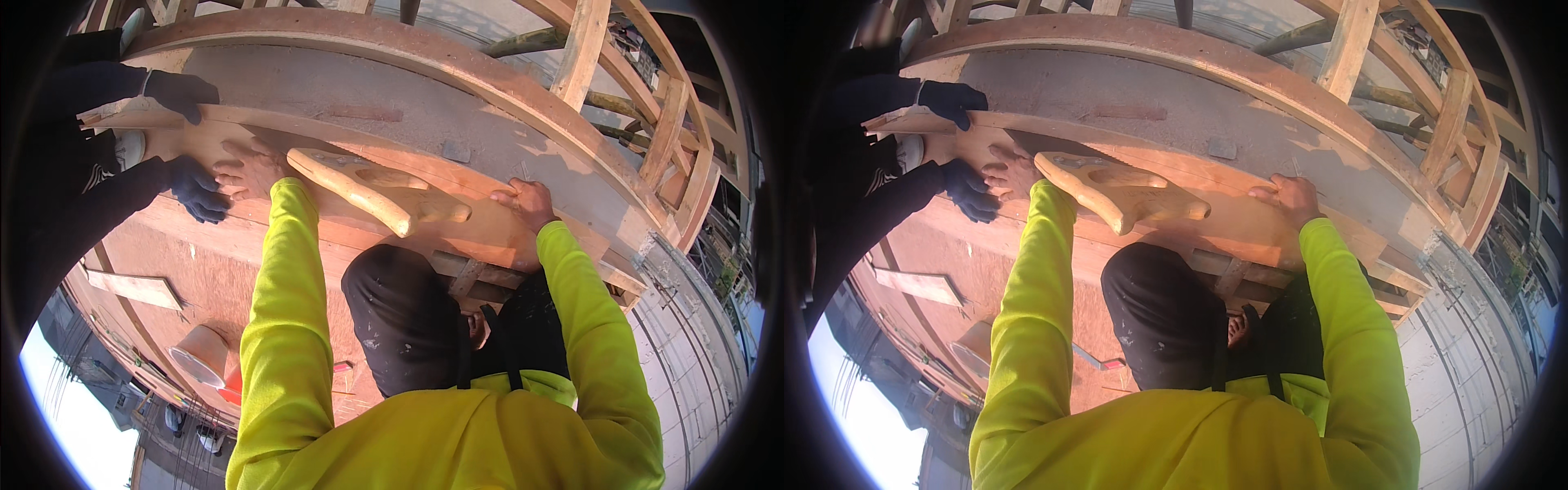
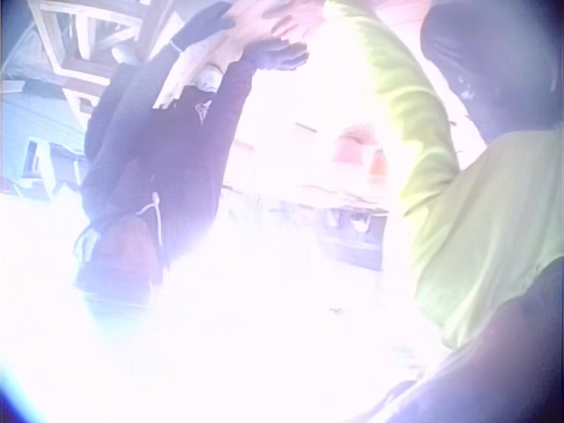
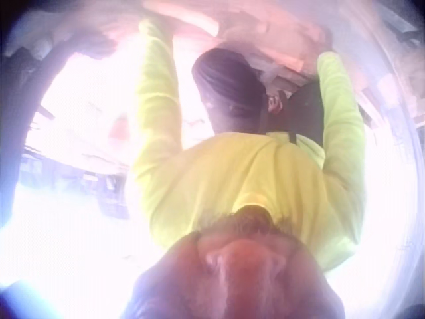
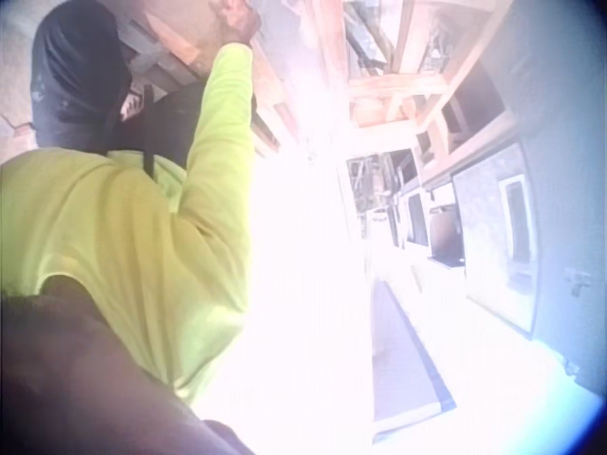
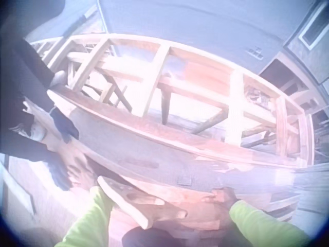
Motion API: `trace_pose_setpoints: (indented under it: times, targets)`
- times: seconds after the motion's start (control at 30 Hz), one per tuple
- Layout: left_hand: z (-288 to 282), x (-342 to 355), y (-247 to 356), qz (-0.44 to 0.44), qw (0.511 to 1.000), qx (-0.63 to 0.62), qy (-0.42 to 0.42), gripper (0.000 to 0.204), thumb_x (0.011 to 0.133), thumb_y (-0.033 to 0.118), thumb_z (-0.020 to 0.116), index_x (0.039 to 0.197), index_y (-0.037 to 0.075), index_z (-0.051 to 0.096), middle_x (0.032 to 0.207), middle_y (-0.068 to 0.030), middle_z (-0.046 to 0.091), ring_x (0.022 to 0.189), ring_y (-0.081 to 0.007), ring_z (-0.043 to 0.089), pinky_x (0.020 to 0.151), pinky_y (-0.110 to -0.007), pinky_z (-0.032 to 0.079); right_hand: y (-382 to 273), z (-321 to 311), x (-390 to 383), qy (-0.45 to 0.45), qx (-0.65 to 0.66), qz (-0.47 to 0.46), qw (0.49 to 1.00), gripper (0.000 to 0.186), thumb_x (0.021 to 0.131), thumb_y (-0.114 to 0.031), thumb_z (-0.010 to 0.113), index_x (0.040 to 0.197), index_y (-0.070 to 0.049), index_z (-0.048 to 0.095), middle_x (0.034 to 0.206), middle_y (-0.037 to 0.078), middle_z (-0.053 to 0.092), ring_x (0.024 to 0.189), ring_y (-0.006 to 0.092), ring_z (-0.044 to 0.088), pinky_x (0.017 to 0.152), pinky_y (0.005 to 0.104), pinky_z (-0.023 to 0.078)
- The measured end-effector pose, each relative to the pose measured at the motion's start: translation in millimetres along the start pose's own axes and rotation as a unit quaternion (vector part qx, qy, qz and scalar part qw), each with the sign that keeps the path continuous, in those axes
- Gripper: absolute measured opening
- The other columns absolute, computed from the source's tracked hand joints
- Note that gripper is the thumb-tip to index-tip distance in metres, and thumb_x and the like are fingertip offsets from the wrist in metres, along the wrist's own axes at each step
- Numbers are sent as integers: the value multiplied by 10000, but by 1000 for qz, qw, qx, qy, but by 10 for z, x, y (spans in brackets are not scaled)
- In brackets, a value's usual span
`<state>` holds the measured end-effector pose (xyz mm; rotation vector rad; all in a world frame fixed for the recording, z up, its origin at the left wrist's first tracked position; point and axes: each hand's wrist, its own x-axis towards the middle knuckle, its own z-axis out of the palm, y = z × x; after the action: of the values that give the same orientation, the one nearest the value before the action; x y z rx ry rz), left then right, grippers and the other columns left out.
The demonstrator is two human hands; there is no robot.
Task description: The person positions a wooden panel into a curved wooden frame, marks it with a pencil, measures with a tape measure, and cuts it with a hand saw. The person then fits the cut panel into the frame.
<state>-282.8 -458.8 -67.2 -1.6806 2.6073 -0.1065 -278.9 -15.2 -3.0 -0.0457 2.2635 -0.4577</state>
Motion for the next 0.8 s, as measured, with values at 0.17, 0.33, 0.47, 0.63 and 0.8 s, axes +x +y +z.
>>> trace_pose_setpoints:
  times: [0.17,0.33,0.47,0.63,0.8]
  targets:
    - [159,-291,-129,30,997,59,41,780,960,550,508,1584,182,219,1656,-208,172,1535,-395,186,1176,-602,267,-739,-381,-234,164,176,-268,933,818,768,-411,841,1396,-23,489,1302,177,577,1186,345,558,1006,434,458]
    - [90,-309,-78,30,997,66,19,771,965,529,515,1582,159,236,1648,-215,191,1528,-397,200,1162,-595,283,-1796,-505,-348,52,147,-440,884,573,819,-123,771,1321,-14,517,1208,190,657,1056,352,664,934,447,501]
    - [-29,-321,-36,13,998,54,-19,756,970,517,475,1589,147,248,1647,-228,194,1527,-402,196,1171,-597,252,-2033,-615,-397,-13,237,-407,882,503,848,-49,716,1298,-21,493,1106,214,688,892,401,708,752,435,584]
    - [-73,-394,-2,26,1000,9,-1,751,970,544,378,1574,102,310,1640,-268,196,1519,-447,177,1187,-609,197,-1496,-1487,-1303,-173,154,-278,932,417,852,-152,731,1208,3,580,1009,225,706,893,374,719,777,437,585]
    - [-100,-353,71,21,1000,-14,-3,745,973,526,337,1570,80,308,1634,-282,199,1516,-454,180,1192,-609,180,-1561,-1381,-1193,-157,199,-303,919,349,825,-107,714,1139,-21,589,875,162,690,764,371,690,674,439,556]
